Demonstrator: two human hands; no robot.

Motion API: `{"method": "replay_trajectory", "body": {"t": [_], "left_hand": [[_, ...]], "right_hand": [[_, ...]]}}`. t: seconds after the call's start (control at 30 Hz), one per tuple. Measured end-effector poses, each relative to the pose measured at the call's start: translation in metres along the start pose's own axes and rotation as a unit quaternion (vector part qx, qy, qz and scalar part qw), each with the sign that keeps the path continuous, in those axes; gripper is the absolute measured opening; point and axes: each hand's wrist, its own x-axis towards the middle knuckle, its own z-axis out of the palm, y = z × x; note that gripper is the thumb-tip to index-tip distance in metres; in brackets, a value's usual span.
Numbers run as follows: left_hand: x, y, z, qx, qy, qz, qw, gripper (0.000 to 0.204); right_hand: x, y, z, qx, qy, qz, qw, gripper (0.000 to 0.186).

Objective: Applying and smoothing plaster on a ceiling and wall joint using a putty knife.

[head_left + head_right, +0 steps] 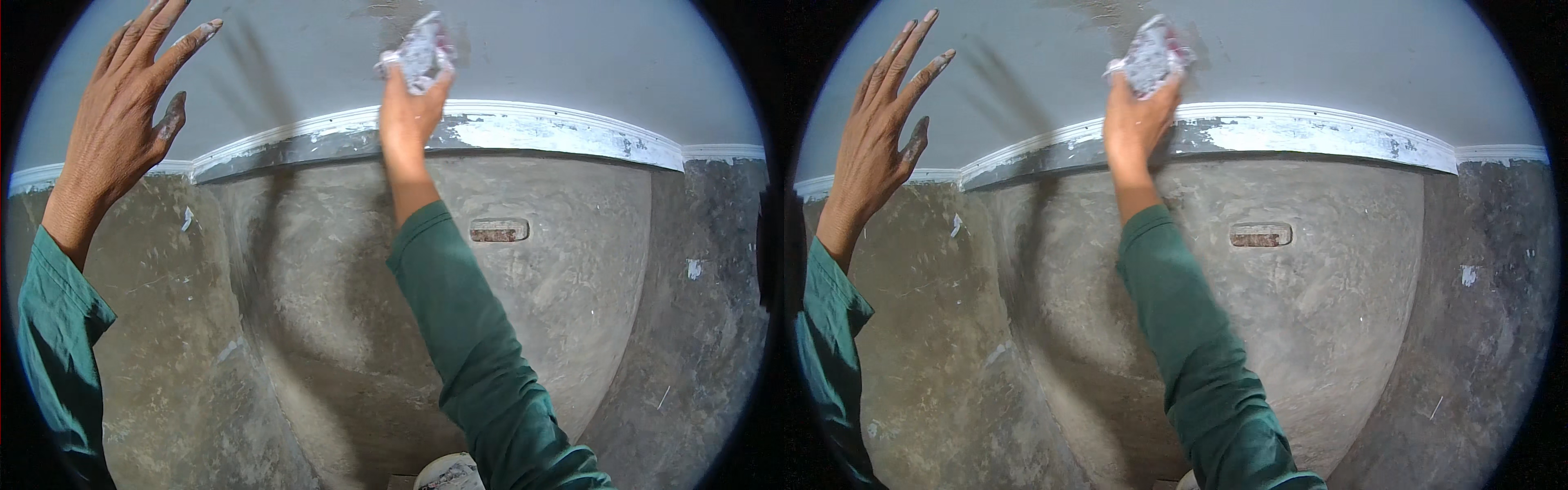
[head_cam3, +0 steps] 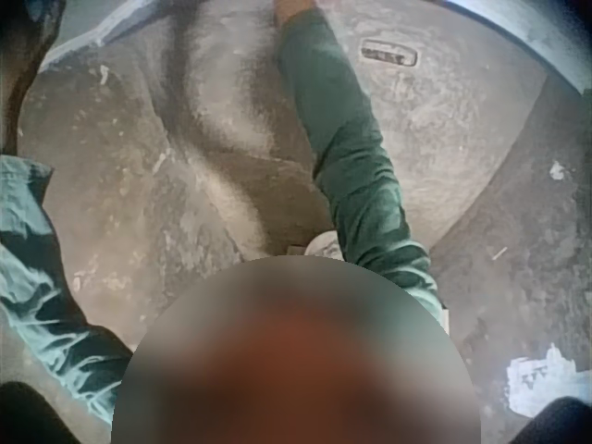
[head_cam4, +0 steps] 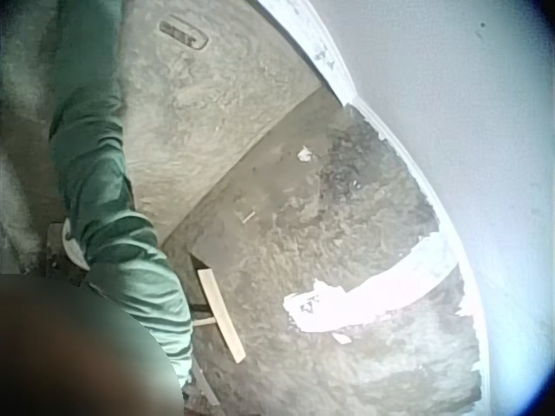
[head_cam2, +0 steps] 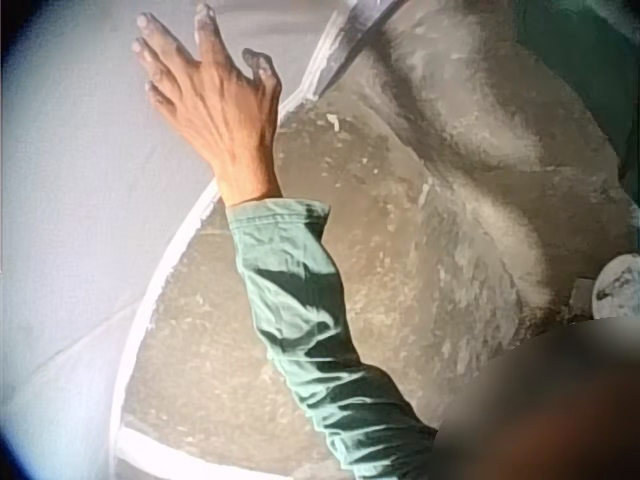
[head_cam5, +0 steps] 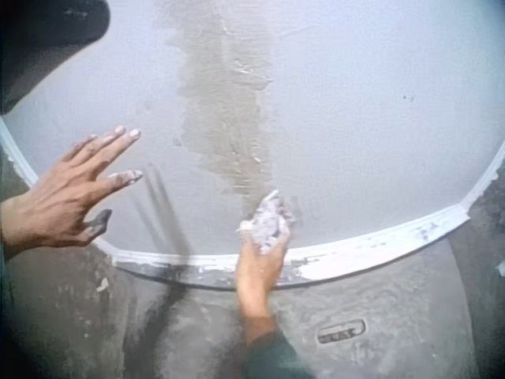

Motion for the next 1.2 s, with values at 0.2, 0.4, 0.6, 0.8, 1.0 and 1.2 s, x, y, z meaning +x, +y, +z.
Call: {"method": "replay_trajectory", "body": {"t": [0.2,0.4,0.6,0.8,1.0,1.2], "left_hand": [[0.018,0.043,-0.054,-0.021,-0.158,-0.073,0.985,0.062],[0.007,0.032,-0.05,-0.032,-0.136,-0.064,0.988,0.062],[-0.001,0.038,-0.042,-0.005,-0.167,-0.075,0.983,0.063],[-0.014,0.031,-0.043,-0.008,-0.159,-0.05,0.986,0.065],[-0.018,0.033,-0.042,-0.033,-0.157,-0.045,0.986,0.066],[-0.015,0.033,-0.044,-0.028,-0.146,-0.055,0.987,0.066]], "right_hand": [[-0.022,0.008,-0.022,-0.041,-0.121,0.03,0.991,0.081],[0.008,-0.002,-0.017,0.109,-0.031,0.057,0.992,0.088],[-0.023,-0.006,0.035,0.113,-0.05,0.09,0.988,0.097],[-0.053,-0.03,0.077,0.145,-0.002,0.138,0.98,0.098],[-0.076,-0.031,0.078,0.154,-0.122,0.199,0.96,0.094],[-0.055,-0.001,0.056,0.256,-0.042,0.138,0.956,0.078]]}}
